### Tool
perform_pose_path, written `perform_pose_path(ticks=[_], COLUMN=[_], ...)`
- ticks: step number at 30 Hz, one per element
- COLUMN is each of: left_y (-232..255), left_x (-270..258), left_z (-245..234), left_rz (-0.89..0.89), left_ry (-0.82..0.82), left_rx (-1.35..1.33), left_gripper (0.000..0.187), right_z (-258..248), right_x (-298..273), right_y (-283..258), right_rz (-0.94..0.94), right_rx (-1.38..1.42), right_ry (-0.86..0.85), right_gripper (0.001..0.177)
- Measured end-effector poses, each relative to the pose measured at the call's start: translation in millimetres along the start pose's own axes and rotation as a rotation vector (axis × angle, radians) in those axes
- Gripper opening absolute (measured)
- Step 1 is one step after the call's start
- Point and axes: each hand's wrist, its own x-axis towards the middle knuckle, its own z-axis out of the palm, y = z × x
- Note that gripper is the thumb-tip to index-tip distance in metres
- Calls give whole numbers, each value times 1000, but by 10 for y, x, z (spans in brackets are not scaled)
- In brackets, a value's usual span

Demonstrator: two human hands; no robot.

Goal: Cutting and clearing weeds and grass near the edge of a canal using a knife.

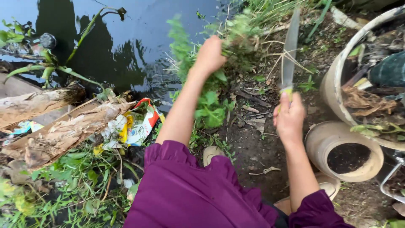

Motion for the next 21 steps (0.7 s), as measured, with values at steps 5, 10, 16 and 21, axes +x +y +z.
perform_pose_path(ticks=[5,10,16,21], left_y=[-377,-190,-639,-717], left_x=[-198,-415,-375,-849], left_z=[-225,-356,-235,-289], left_rz=[-233,-219,62,-148], left_ry=[-70,-139,138,33], left_rx=[-350,-821,-330,-595], left_gripper=[43,29,26,30], right_z=[-37,132,435,164], right_x=[40,-59,55,38], right_y=[-692,-1153,574,208], right_rz=[-315,-621,-237,-292], right_rx=[78,356,-601,-205], right_ry=[13,150,-52,67], right_gripper=[22,26,30,28])
